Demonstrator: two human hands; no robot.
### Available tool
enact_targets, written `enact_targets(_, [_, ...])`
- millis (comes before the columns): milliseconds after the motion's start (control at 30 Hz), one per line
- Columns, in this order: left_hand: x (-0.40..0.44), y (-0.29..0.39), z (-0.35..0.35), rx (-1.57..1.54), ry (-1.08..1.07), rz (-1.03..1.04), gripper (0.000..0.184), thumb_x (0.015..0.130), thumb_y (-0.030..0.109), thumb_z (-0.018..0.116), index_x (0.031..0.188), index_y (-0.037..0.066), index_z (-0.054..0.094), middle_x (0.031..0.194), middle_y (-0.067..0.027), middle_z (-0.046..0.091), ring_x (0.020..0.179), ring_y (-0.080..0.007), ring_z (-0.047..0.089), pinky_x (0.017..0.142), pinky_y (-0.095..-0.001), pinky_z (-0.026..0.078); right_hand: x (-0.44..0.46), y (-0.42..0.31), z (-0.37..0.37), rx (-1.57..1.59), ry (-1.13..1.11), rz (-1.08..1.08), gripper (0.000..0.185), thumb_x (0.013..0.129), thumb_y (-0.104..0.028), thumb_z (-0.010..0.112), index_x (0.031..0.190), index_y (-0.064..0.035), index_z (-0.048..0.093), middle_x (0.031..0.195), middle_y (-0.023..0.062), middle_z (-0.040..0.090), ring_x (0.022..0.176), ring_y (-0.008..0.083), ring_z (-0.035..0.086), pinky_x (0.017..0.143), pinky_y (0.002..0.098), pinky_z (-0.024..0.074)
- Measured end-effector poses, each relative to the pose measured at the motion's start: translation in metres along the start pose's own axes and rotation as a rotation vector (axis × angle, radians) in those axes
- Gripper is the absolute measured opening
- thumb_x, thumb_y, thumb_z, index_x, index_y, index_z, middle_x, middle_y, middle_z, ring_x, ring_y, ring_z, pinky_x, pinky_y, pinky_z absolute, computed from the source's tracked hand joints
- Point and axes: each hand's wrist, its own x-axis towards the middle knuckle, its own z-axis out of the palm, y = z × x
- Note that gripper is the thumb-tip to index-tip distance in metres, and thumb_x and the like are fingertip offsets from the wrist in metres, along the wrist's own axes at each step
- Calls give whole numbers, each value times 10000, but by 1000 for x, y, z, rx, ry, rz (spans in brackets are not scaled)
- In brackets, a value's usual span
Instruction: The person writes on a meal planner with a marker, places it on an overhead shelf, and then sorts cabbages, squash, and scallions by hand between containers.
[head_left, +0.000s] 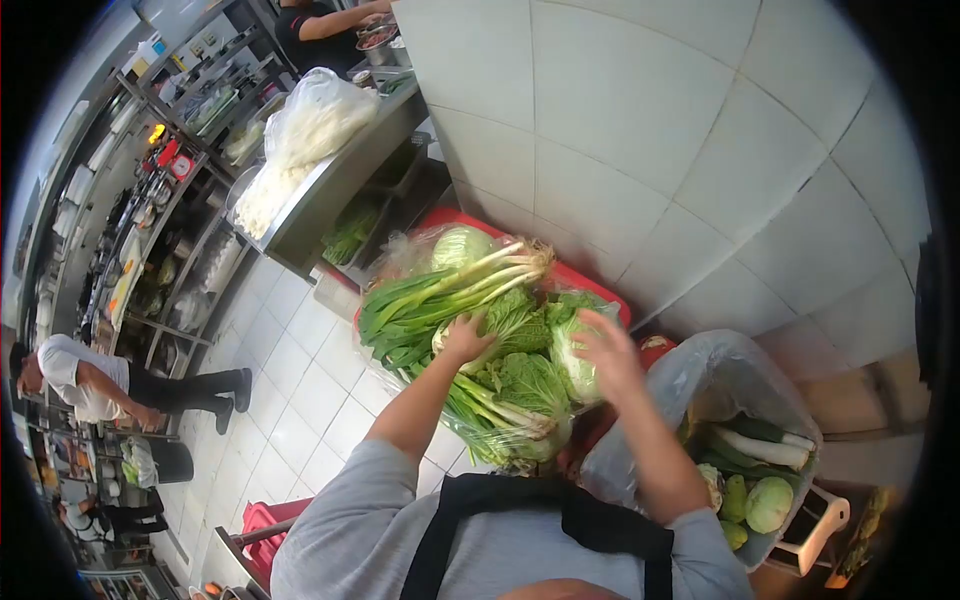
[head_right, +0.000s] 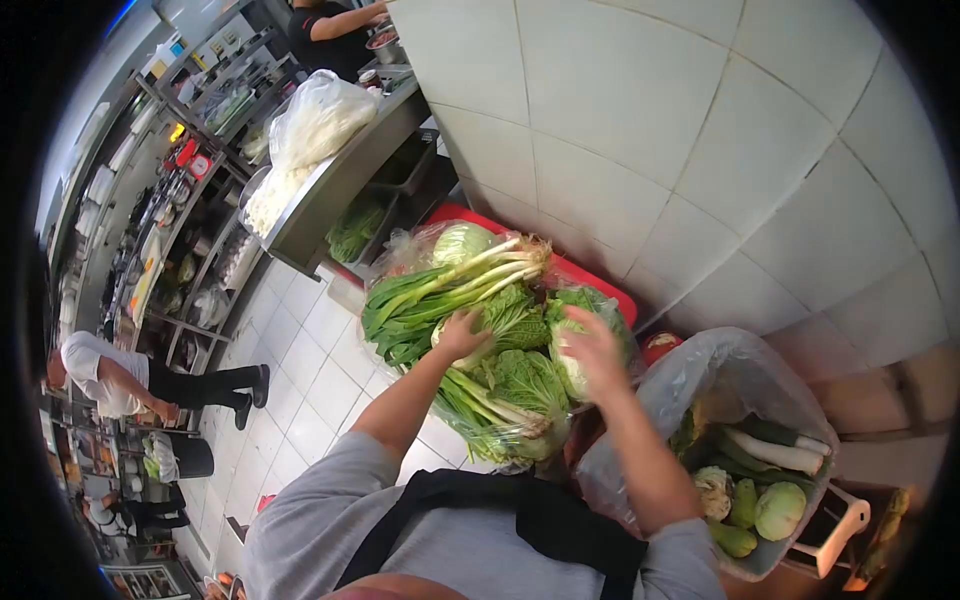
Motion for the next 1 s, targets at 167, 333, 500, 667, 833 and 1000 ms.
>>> enact_targets(167, [-1,38,-15,244,397,258,627,744,379,707,1274,110,506,1317,-238,423,1206,-420,385,999,-474,353,-88,-71,-153,-225,416,-74,315,872,-240,604,1125,-58,560,904,6,614,753,76,559,624,216,442])
enact_targets(333, [-88,258,-37,-414,-56,765,404,804,184,668,1139,5,531,1030,-132,583,979,-274,556,866,-375,439,-194,-143,-262,-495,663,-94,344,887,-245,597,1191,-91,555,1001,2,605,821,83,554,660,230,428])
enact_targets(500, [-176,399,86,-836,-1174,492,426,909,253,564,1264,49,450,1152,-91,566,1047,-174,554,904,-303,430,-302,-136,-337,-930,755,-100,540,784,-264,709,1254,-84,514,1111,76,582,1018,156,547,810,306,469])
enact_targets(667, [-197,451,255,-383,-1099,294,553,889,408,555,1280,31,451,1235,-123,516,1094,-224,491,950,-359,380,-382,-114,-371,-1446,735,28,754,661,-254,790,1319,-114,449,1311,161,450,1202,306,443,993,388,375])
enact_targets(833, [-169,434,380,-167,-925,136,594,929,462,427,1264,-27,473,1338,-224,436,1201,-367,441,950,-462,381,-386,-86,-392,-1643,505,69,815,611,-318,803,1323,-131,453,1346,182,413,1243,330,404,1029,404,345])
enact_targets(1000, [-178,438,405,-16,-931,231,525,946,372,393,1355,42,381,1379,-212,378,1203,-368,432,962,-436,384,-369,-78,-401,-1883,182,229,939,567,-425,808,1373,-192,387,1403,161,361,1287,355,345,1035,522,296])
